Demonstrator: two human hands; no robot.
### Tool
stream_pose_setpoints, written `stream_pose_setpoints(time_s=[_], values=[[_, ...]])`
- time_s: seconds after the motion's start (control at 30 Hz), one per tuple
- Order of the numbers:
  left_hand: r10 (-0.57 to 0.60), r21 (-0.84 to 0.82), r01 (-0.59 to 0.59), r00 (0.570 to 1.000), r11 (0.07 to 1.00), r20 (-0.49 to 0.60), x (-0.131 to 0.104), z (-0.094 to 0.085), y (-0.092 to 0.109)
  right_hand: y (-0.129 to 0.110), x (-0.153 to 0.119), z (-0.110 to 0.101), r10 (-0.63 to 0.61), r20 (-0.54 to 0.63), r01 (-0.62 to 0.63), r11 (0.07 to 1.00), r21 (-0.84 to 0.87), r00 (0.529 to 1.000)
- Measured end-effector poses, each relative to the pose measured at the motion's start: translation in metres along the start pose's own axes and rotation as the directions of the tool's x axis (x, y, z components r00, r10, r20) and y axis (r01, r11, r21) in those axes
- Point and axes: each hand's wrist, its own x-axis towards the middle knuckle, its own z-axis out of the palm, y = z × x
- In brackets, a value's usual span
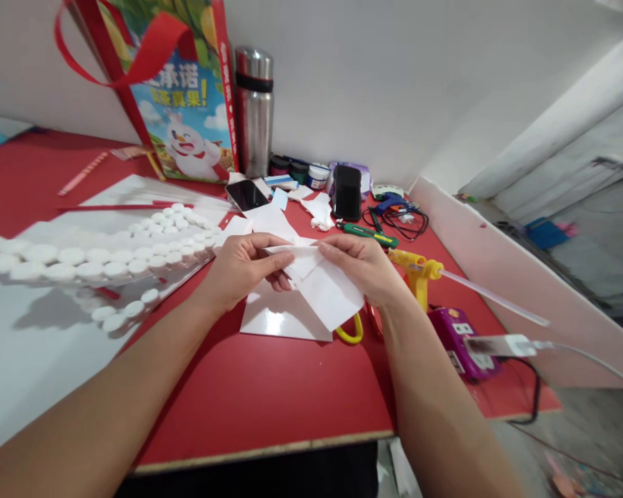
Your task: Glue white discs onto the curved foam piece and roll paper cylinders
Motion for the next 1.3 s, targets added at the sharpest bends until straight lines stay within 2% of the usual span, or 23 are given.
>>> stream_pose_setpoints(time_s=[0.13,0.27,0.47,0.67,0.8,0.9,1.0,1.07,1.17,1.3], values=[[0.032,0.018,-0.031,0.998,0.999,-0.048,-0.001,0.002,0.000,-0.001,0.001,0.006,0.035,-0.010,-0.036,0.998,-0.051,0.999],[0.048,-0.013,-0.049,0.999,0.999,-0.023,-0.001,-0.001,-0.002,0.000,0.002,0.008,-0.005,-0.035,0.004,0.999,-0.044,0.999],[0.054,-0.209,-0.046,0.998,0.977,0.032,-0.002,-0.004,0.000,-0.002,0.001,0.004,-0.122,0.002,0.122,0.992,0.016,0.993],[0.085,-0.220,-0.090,0.996,0.971,-0.030,-0.003,-0.007,0.007,-0.004,-0.007,-0.020,-0.068,0.149,0.067,0.998,0.012,0.986],[0.136,-0.238,-0.139,0.990,0.961,-0.029,-0.005,-0.010,0.011,-0.013,-0.014,-0.032,-0.031,0.325,-0.001,0.995,0.098,0.945],[0.141,-0.203,-0.128,0.989,0.971,0.054,-0.007,-0.009,0.010,-0.016,-0.011,-0.019,0.014,0.289,-0.097,0.956,0.276,0.957],[0.117,-0.124,-0.098,0.981,0.987,0.153,-0.008,-0.007,0.006,-0.011,-0.006,0.005,0.126,0.305,-0.217,0.934,0.285,0.944],[0.097,-0.077,-0.085,0.979,0.993,0.180,-0.008,-0.006,0.003,-0.007,-0.005,0.019,0.145,0.359,-0.250,0.931,0.267,0.922],[0.087,-0.026,-0.084,0.986,0.996,0.144,-0.007,-0.006,0.001,-0.004,-0.006,0.028,0.128,0.374,-0.224,0.948,0.226,0.919],[0.082,-0.016,-0.081,0.985,0.997,0.151,-0.005,-0.005,-0.001,-0.003,-0.006,0.024,0.093,0.336,-0.149,0.978,0.143,0.937]])
